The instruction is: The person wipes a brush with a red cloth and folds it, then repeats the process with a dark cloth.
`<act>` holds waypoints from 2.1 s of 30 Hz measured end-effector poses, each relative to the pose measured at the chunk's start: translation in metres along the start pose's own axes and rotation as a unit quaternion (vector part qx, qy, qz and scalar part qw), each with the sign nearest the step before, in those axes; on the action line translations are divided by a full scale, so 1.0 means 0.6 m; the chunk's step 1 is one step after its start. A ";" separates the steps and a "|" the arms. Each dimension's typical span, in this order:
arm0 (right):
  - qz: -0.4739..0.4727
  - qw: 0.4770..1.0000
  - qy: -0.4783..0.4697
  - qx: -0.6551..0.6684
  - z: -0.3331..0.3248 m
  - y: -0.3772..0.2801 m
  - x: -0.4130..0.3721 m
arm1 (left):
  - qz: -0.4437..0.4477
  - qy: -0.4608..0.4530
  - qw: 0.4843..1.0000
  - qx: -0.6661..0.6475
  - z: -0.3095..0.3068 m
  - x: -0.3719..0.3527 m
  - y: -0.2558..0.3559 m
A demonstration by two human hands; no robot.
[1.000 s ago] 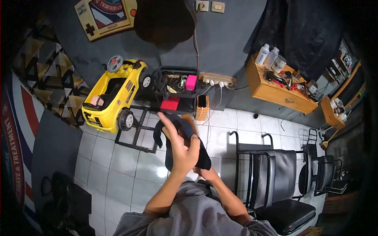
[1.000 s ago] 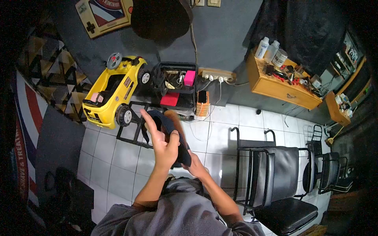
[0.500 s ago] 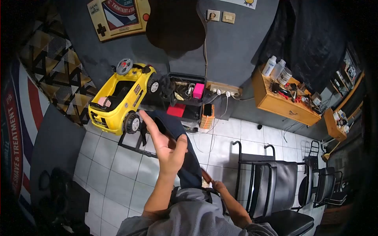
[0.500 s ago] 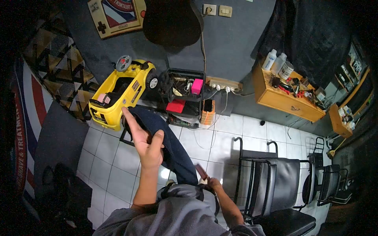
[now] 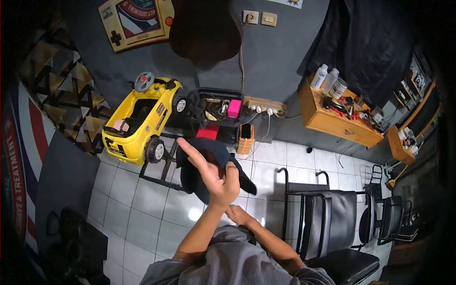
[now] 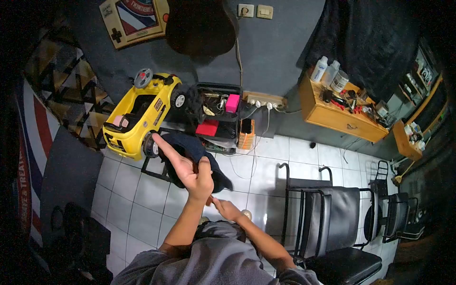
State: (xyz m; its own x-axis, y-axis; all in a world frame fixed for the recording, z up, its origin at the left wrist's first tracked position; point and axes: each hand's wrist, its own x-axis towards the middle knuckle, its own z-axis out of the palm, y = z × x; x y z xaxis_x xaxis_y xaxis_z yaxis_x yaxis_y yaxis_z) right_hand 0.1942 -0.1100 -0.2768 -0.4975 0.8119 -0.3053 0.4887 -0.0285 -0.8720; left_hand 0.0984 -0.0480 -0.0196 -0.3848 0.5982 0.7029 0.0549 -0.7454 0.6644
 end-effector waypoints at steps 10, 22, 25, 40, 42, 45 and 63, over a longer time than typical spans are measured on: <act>0.248 0.938 0.052 -0.235 0.007 0.208 -0.089 | -0.057 0.011 0.997 -0.044 -0.051 0.016 -0.008; -0.042 0.938 0.193 0.284 -0.084 -0.182 -0.087 | 0.027 0.081 0.996 -0.013 0.005 -0.014 -0.016; -0.103 0.978 0.107 0.149 -0.061 -0.164 -0.055 | 0.025 0.085 0.995 -0.039 0.017 -0.003 -0.007; 0.248 0.939 0.060 -0.233 0.006 0.294 -0.043 | -0.043 0.152 0.987 -0.034 -0.041 0.017 0.006; 0.193 0.966 0.156 -0.073 -0.014 0.286 -0.033 | -0.072 0.152 0.986 -0.017 -0.042 0.011 0.003; 0.098 0.925 0.183 0.320 -0.115 -0.011 -0.055 | -0.115 0.149 0.982 -0.005 -0.042 -0.008 -0.017; 0.214 0.924 -0.143 -0.282 0.060 0.320 -0.042 | -0.096 0.176 0.975 -0.098 -0.009 0.052 0.017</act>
State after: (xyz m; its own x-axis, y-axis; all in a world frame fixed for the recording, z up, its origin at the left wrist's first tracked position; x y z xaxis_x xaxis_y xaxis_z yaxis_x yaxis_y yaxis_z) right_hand 0.2747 -0.1572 -0.4503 -0.3010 0.6072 -0.7353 0.9404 0.0612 -0.3344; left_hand 0.0820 -0.0385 0.0080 -0.6651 0.6192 0.4175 -0.2122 -0.6927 0.6893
